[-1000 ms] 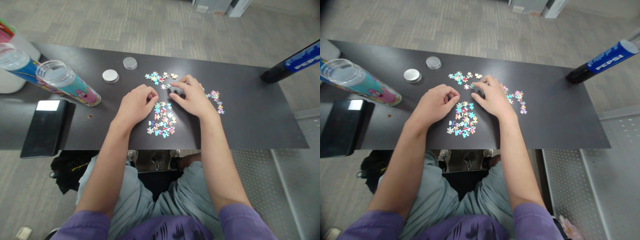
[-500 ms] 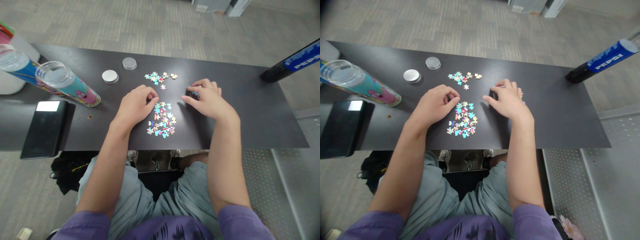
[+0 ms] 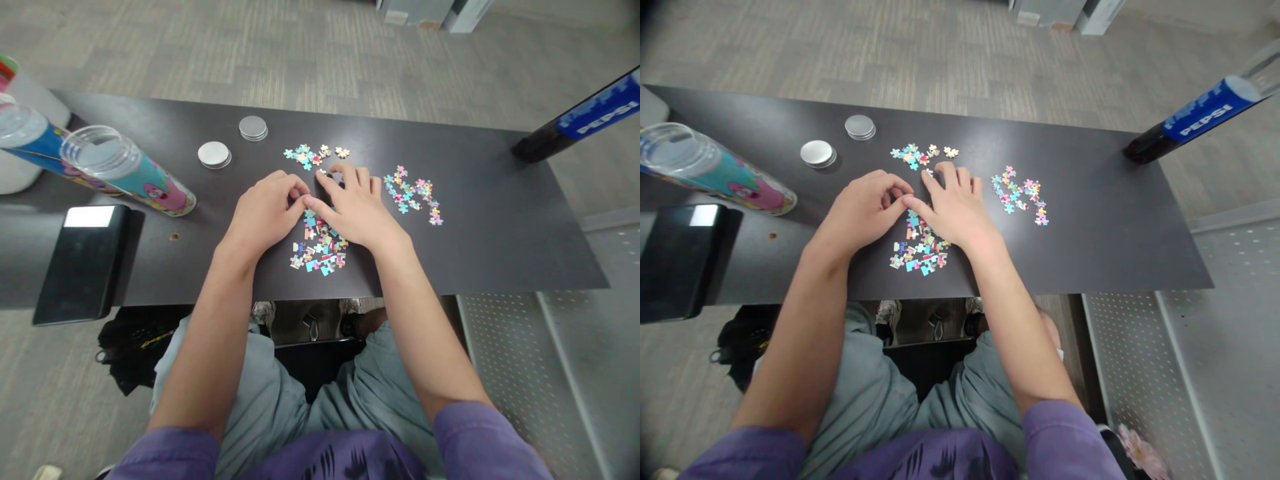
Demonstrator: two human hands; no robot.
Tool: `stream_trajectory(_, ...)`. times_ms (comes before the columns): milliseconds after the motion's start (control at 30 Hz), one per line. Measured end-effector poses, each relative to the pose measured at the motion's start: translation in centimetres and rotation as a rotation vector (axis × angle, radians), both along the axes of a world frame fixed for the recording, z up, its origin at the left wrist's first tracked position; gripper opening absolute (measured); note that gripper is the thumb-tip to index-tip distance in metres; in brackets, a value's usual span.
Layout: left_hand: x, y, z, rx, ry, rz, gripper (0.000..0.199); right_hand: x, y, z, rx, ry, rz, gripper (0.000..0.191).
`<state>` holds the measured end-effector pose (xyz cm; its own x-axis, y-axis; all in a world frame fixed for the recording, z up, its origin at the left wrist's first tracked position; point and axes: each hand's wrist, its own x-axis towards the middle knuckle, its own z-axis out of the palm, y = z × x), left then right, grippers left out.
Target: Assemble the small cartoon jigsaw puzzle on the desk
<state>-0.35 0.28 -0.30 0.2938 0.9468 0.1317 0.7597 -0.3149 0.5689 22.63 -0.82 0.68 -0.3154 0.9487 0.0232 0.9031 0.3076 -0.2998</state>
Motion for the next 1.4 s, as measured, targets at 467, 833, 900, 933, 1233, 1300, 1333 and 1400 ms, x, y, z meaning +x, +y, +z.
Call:
stream_trajectory(467,0.3,-0.1,0.3,-0.026,-0.002,0.018,0.010,7.0,2.1,-1.9,0.104,-0.030,-0.290,0.115)
stream_trajectory(833,0.3,0.0,0.1,-0.009,0.007,0.009,0.009,3.4,4.0,-0.7,-0.036,-0.020,-0.046,0.083)
stream_trajectory(900,0.3,0.0,0.0,-0.002,0.010,0.014,0.009,3.5,3.7,-0.5,-0.034,-0.021,-0.040,0.085)
stream_trajectory(933,0.3,0.0,0.0,0.001,0.011,0.017,0.008,3.5,3.6,-0.4,-0.040,-0.022,-0.038,0.087)
stream_trajectory(1233,0.3,0.0,0.3,-0.029,0.006,0.016,0.007,4.5,2.0,0.3,-0.031,0.109,0.002,0.076)
stream_trajectory(1300,0.3,0.0,0.2,-0.021,-0.001,0.016,0.006,5.3,2.0,0.3,-0.033,0.152,0.000,0.065)
stream_trajectory(1333,0.3,0.0,0.1,-0.019,-0.006,0.016,0.006,5.6,2.0,0.2,-0.030,0.163,-0.006,0.062)
stream_trajectory(1400,0.2,0.0,0.1,-0.022,-0.009,0.010,0.007,5.9,2.2,-0.1,0.001,0.153,-0.027,0.062)
